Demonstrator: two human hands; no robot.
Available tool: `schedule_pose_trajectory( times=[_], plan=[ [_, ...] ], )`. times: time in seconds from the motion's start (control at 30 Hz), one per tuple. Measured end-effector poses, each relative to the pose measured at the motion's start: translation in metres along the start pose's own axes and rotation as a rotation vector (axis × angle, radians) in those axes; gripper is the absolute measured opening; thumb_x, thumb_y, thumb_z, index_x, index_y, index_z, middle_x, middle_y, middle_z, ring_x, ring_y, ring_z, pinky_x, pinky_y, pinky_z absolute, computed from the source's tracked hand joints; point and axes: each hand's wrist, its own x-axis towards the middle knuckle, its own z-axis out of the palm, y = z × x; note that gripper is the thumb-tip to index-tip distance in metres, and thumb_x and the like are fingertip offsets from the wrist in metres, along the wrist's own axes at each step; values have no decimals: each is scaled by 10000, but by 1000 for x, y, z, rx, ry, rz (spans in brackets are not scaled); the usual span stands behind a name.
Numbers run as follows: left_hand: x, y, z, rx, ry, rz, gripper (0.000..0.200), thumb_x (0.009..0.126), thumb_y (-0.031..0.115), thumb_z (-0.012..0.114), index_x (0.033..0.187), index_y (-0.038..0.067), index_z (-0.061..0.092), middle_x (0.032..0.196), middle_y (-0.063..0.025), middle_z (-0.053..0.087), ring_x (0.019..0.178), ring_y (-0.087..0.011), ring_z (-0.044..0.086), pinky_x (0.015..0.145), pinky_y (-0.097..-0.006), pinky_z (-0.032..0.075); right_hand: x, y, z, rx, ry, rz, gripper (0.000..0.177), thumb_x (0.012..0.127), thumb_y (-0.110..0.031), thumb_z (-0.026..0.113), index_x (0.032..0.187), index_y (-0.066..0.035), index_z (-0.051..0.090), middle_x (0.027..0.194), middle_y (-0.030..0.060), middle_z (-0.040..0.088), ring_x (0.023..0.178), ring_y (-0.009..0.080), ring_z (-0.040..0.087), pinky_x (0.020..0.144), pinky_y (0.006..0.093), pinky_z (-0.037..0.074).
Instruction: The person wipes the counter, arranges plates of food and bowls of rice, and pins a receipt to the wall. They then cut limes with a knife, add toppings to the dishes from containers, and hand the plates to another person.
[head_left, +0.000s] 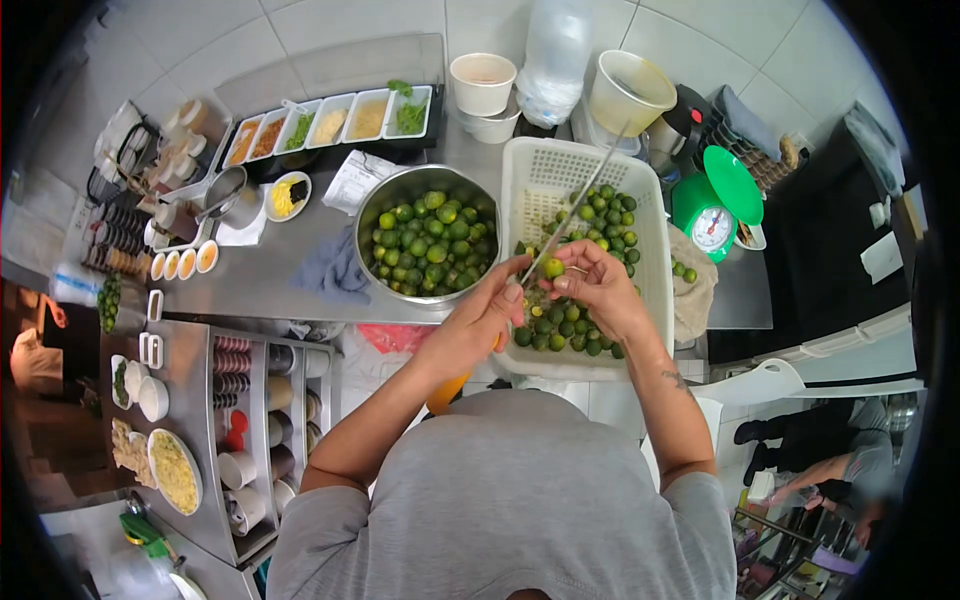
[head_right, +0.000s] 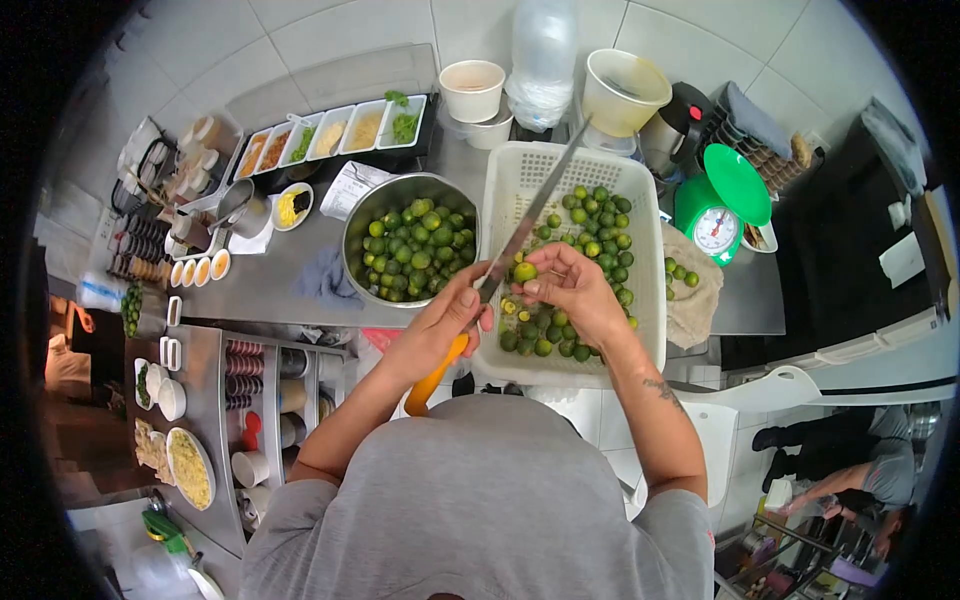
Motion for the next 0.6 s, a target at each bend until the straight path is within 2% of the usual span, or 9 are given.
schedule_pose_trajectory(
  times=[0.13, 0.23, 0.43, 0.53, 0.6],
  plan=[
    [10, -2, 3, 23, -70, -40, 644, 969, 514, 341, 1433, 78, 247, 844, -26, 470, 592, -84, 452, 494, -197, 363, -4, 3, 5, 21, 13, -104, 277, 832, 39, 620, 1085, -17, 522, 1027, 59, 598, 911, 149, 616, 790, 268, 495],
    [12, 4, 6, 18, -111, -31, 630, 968, 523, 330, 1410, 74, 310, 839, -24, 472, 584, -86, 456, 486, -202, 366, -6, 7, 3, -12, 37, -152, 287, 833, 38, 620, 1103, -8, 535, 1025, 49, 604, 919, 125, 591, 821, 260, 483],
    [17, -10, 3, 74, -49, -35, 584, 976, 499, 331, 1341, 51, 415, 826, -22, 462, 575, -81, 445, 490, -212, 378, -12, 10, 5, 78, 73, -122, 281, 860, 22, 588, 1138, 8, 550, 1004, 47, 613, 929, 118, 571, 835, 261, 472],
    [14, -12, 4, 374, 19, -25, 549, 979, 464, 354, 1312, 34, 430, 915, -84, 539, 708, -158, 555, 623, -263, 456, -13, 7, 6, 119, 157, -120, 271, 877, 6, 570, 1147, 18, 549, 984, 52, 615, 908, 125, 575, 812, 262, 474],
    [8, -19, 8, 516, 74, 41, 508, 981, 421, 365, 1298, 30, 435, 1064, -179, 541, 917, -293, 557, 784, -362, 443, -11, 13, -1, 154, 226, -135, 266, 885, -4, 563, 1148, 30, 551, 965, 57, 617, 885, 129, 577, 793, 262, 474]
  ],
)
